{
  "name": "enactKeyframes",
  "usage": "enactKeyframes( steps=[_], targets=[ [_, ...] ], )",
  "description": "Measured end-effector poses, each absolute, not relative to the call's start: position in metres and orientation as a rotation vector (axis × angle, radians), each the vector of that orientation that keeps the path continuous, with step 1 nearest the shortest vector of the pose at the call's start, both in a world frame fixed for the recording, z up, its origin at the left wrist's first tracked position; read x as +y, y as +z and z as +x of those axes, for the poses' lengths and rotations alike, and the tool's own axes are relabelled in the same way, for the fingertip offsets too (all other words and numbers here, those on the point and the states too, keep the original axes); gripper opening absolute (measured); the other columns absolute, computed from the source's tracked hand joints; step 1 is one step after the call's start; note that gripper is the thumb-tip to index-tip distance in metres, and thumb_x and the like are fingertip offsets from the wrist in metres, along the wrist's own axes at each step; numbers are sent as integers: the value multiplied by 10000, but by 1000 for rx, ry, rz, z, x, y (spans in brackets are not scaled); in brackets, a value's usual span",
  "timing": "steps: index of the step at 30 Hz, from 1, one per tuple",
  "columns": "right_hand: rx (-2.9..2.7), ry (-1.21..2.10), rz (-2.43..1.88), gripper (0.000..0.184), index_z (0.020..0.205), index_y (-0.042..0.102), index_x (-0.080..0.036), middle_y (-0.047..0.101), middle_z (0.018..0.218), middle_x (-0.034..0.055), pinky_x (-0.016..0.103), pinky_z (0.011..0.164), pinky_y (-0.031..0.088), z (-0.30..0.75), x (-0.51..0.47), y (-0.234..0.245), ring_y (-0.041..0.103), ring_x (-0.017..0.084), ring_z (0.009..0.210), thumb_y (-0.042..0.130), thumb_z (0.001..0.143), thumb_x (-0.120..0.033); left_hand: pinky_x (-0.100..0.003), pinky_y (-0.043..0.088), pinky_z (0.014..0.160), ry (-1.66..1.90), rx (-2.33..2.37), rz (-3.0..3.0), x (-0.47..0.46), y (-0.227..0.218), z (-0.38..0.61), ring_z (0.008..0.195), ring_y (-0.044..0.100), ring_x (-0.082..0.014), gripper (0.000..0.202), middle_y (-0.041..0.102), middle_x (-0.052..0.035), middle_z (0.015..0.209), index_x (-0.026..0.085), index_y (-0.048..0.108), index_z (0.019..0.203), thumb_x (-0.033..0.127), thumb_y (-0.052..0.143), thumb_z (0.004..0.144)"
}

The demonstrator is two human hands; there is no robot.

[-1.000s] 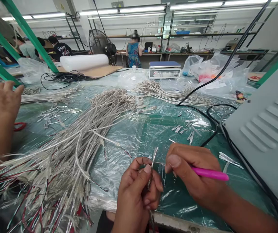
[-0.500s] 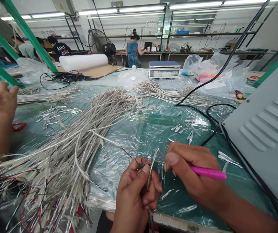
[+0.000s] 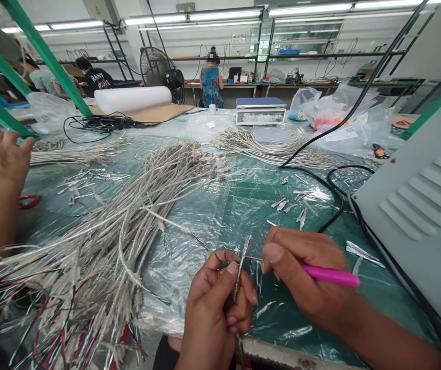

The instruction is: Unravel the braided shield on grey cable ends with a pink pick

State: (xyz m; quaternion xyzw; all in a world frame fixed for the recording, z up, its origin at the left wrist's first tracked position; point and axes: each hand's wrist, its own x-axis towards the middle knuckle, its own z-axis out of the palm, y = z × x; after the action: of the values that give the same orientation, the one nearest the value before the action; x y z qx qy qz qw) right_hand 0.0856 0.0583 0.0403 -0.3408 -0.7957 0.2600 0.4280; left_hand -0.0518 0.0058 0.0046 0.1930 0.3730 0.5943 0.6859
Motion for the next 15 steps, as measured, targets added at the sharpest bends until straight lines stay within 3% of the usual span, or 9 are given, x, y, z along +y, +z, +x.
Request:
enactKeyframes(
  steps=[15],
  targets=[
    [-2020, 653, -974, 407, 577, 491, -179, 448, 520, -38, 257, 495, 325, 81, 59, 42, 421, 85, 470, 448, 974, -258, -142, 176, 380, 1348, 834, 427, 5, 5, -51, 391, 154, -28, 89, 597, 15, 556, 196, 509, 917, 244, 578, 890]
  ],
)
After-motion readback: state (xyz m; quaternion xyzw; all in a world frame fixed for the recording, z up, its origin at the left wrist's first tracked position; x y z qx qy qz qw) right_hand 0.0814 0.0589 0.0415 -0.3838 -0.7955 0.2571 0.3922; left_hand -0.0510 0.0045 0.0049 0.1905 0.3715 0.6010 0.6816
